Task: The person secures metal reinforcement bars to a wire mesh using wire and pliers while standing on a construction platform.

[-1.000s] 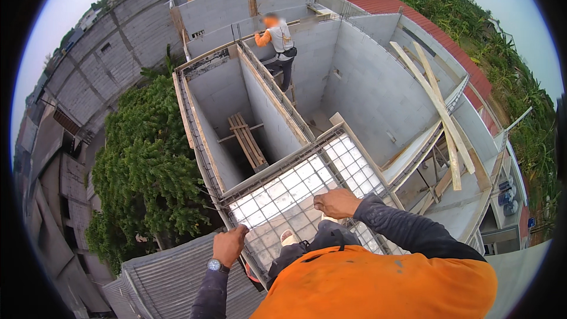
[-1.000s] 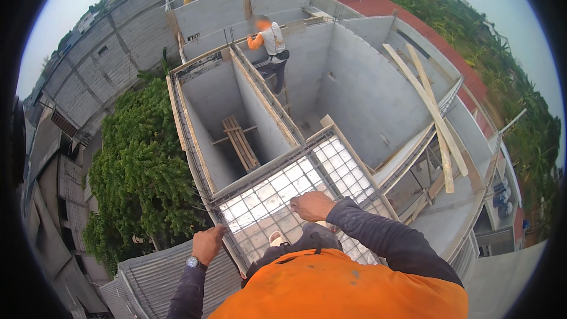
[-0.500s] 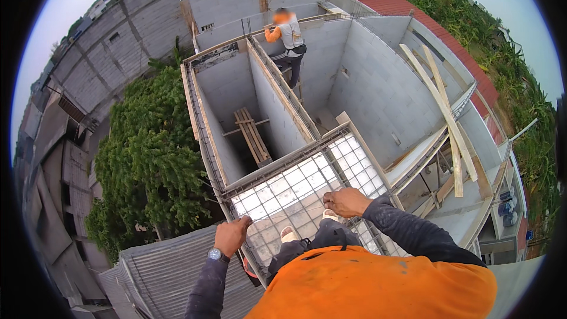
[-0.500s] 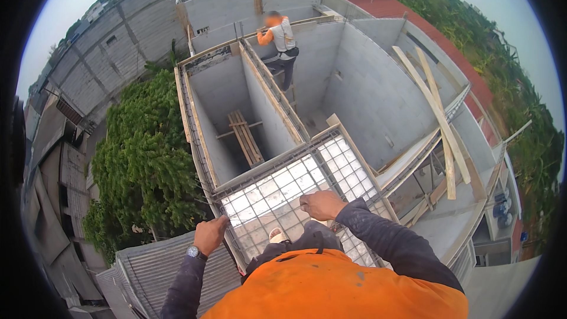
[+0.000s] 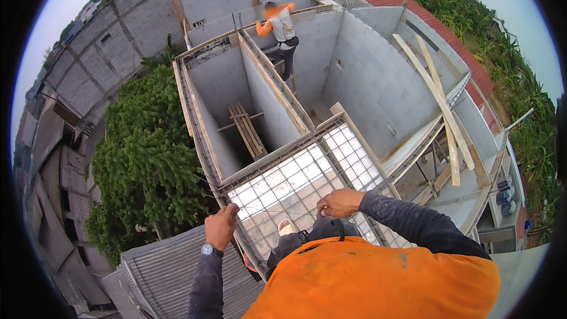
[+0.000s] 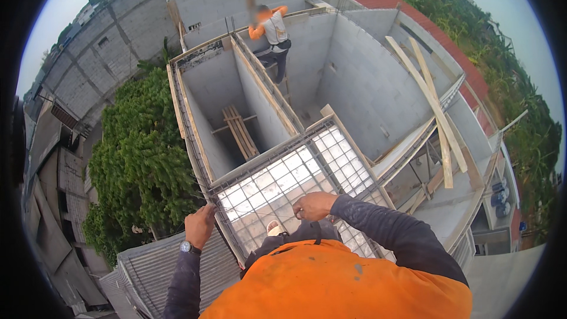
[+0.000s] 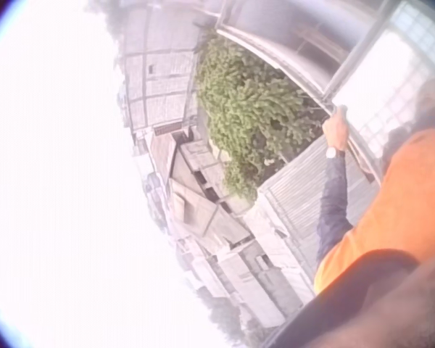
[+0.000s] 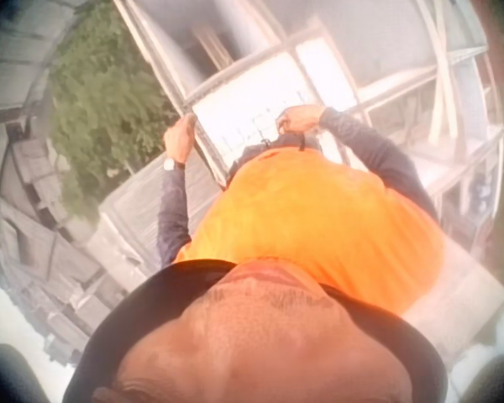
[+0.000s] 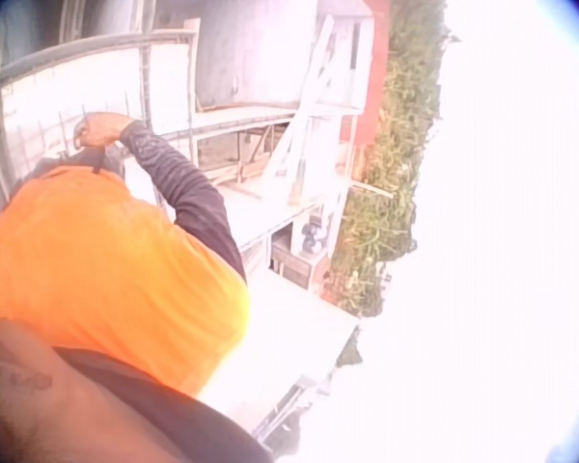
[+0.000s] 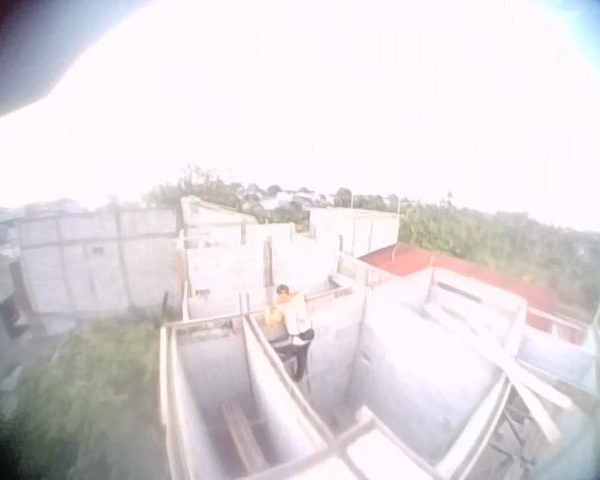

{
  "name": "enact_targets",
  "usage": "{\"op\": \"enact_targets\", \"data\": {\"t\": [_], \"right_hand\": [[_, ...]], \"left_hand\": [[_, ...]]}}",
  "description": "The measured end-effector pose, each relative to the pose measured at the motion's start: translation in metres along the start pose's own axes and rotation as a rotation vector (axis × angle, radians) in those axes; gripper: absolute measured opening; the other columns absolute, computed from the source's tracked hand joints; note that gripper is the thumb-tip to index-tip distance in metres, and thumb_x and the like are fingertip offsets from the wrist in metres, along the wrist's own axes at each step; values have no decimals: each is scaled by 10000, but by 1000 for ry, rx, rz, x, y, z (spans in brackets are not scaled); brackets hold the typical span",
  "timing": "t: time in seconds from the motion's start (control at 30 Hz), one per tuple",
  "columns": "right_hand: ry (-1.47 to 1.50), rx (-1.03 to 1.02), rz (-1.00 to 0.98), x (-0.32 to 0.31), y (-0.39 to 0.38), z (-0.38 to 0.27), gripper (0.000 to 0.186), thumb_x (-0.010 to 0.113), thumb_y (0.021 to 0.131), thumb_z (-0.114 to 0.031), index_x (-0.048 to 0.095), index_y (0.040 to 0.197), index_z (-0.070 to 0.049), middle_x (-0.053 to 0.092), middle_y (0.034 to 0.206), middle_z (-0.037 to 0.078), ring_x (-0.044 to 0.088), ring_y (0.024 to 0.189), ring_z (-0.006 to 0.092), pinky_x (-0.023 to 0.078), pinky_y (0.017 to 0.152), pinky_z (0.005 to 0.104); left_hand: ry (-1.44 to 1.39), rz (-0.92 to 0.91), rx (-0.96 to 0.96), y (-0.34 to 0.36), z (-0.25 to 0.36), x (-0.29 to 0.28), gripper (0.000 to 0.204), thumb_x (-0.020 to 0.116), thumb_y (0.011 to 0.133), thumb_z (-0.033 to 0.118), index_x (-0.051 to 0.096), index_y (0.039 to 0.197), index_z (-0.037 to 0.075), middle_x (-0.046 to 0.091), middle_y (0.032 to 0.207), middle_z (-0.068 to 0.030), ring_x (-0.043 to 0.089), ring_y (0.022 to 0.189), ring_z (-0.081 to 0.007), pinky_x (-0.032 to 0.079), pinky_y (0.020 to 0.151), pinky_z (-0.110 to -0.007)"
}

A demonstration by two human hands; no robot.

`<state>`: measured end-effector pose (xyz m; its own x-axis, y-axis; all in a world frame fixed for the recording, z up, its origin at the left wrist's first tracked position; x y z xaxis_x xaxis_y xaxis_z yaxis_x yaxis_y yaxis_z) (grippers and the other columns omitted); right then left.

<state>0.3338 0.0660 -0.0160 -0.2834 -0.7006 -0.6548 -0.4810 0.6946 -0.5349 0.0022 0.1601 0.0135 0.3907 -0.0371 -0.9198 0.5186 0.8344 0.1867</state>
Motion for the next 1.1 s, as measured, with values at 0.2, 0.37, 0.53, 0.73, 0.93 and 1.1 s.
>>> {"op": "enact_targets", "data": {"t": [0.2, 0.37, 0.53, 0.73, 0.93, 1.1], "right_hand": [[902, -45, -155, -59, -15, -79, 320, 629, 1066, -384, 755, 1183, -113, 509, 679, -46, 464, 661, 94, 426, 665, 323], [139, 282, 428, -81, -12, 2, 386, 551, 1077, -417, 746, 1170, -98, 775, 938, 125, 725, 904, 345, 543, 829, 476], [376, 2, -349, -1, -21, -40, 321, 613, 1063, -368, 752, 1167, -98, 721, 779, 31, 658, 732, 178, 499, 687, 367], [1152, 43, 375, -64, -10, 15, 291, 699, 1034, -327, 750, 1149, -65, 626, 717, -31, 552, 673, 46, 418, 615, 237], [215, 190, 41, -5, -12, 23, 346, 662, 1038, -440, 756, 1136, -121, 664, 766, 1, 555, 664, 92, 460, 655, 314], [932, -108, -305, -33, -41, -65, 362, 656, 1078, -395, 739, 1134, -46, 608, 734, -28, 482, 641, 65, 400, 607, 259]], "left_hand": [[96, -107, -58, -23, -27, 17, 119, 658, 1023, 250, 682, 1095, 158, 730, 861, -94, 697, 644, -346, 523, 556, -479], [104, -98, 20, -10, -10, 3, 131, 657, 1027, 260, 694, 1094, 155, 722, 848, -86, 696, 646, -336, 520, 557, -464], [110, 37, 15, 17, -14, -14, 130, 685, 1017, 264, 703, 1072, 147, 711, 828, -77, 692, 640, -324, 517, 551, -449], [123, -78, 5, 10, -18, -12, 143, 708, 1004, 272, 714, 1066, 143, 710, 846, -73, 694, 664, -318, 529, 573, -433], [32, 45, 79, 48, 10, -37, 147, 722, 989, 257, 727, 1034, 117, 749, 920, -85, 728, 748, -323, 561, 630, -419], [133, 12, 7, 48, -21, -37, 173, 694, 1013, 289, 719, 1025, 118, 742, 913, -76, 725, 743, -314, 559, 613, -431]]}}
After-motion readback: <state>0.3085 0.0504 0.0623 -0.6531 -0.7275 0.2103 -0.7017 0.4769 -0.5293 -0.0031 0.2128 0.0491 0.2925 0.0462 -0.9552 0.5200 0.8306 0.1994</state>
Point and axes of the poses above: each hand's wrist, its own y-axis towards the middle knuckle, its own x-axis out of the palm, z = x × y, the point moved 8 cm from there along y, towards the middle knuckle
